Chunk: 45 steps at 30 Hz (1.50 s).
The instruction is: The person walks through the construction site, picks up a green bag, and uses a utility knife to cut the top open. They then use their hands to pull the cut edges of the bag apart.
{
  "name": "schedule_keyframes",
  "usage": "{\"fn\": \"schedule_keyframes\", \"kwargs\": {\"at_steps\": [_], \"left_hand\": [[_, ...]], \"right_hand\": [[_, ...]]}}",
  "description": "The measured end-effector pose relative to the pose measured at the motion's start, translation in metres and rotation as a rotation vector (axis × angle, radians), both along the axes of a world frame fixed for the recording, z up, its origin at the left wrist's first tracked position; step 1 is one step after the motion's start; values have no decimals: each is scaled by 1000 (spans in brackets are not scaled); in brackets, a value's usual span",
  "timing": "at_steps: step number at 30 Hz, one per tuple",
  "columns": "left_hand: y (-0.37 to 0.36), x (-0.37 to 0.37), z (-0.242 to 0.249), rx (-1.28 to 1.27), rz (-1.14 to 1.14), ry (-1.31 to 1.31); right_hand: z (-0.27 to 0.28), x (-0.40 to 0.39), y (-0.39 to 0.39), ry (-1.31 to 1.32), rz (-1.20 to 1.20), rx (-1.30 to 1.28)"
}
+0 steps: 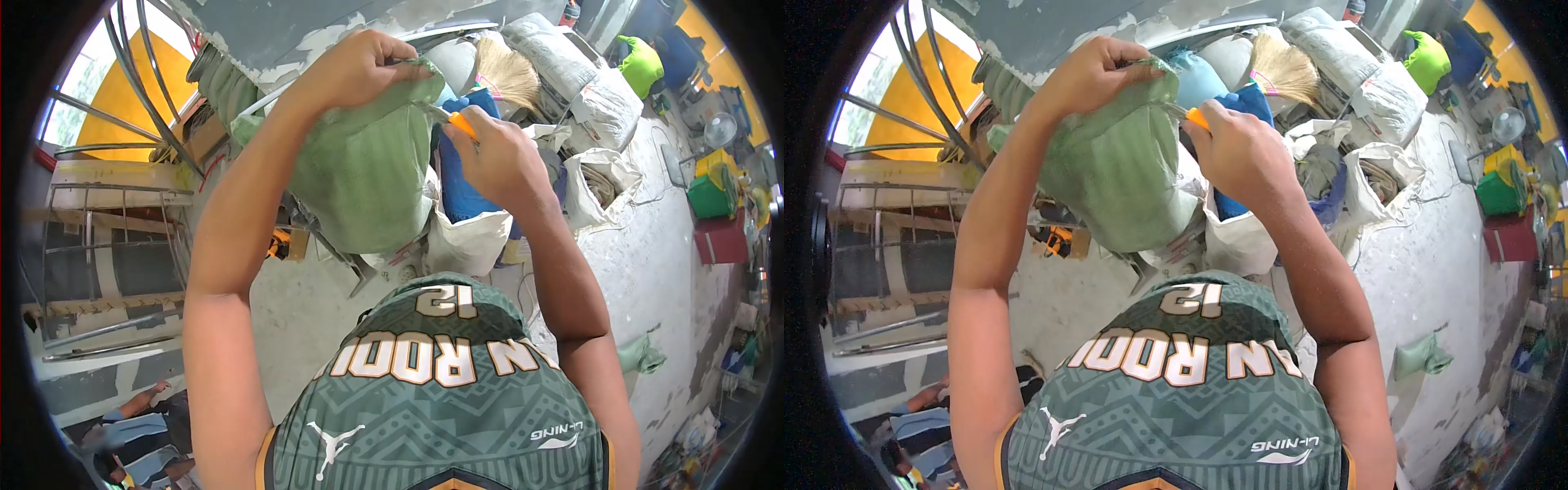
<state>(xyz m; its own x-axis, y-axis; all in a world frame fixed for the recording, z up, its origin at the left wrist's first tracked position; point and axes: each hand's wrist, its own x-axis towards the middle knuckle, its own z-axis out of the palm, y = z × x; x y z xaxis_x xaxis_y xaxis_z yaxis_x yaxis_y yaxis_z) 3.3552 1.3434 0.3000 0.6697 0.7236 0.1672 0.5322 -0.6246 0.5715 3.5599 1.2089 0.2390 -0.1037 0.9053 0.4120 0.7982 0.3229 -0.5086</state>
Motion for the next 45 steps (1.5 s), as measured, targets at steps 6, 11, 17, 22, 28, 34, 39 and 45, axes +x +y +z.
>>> {"fn": "schedule_keyframes", "kwargs": {"at_steps": [6, 11, 17, 22, 28, 34, 39, 45], "left_hand": [[31, -15, 7, -281, -21, 132], [34, -13, 1, -267, -32, 187], [27, -4, 4, -232, -39, 142], [19, 0, 12, -260, -67, 101], [6, 6, 20, -167, -2, 154], [-15, 17, 24, -47, -46, 105], [24, -12, -5, 8, 51, -2], [9, -10, 8, -202, 73, -30]], "right_hand": [[-8, -1, -11, 293, 8, -132], [-22, -7, -13, 417, 16, -214], [-7, -7, 1, 200, 14, 14], [3, -3, 9, 84, 16, -54], [-7, -4, 12, 55, 24, -43], [-8, -13, 13, -80, -85, -7], [22, 20, -11, -427, 35, -205], [43, 31, -20, -182, -153, -5]]}}
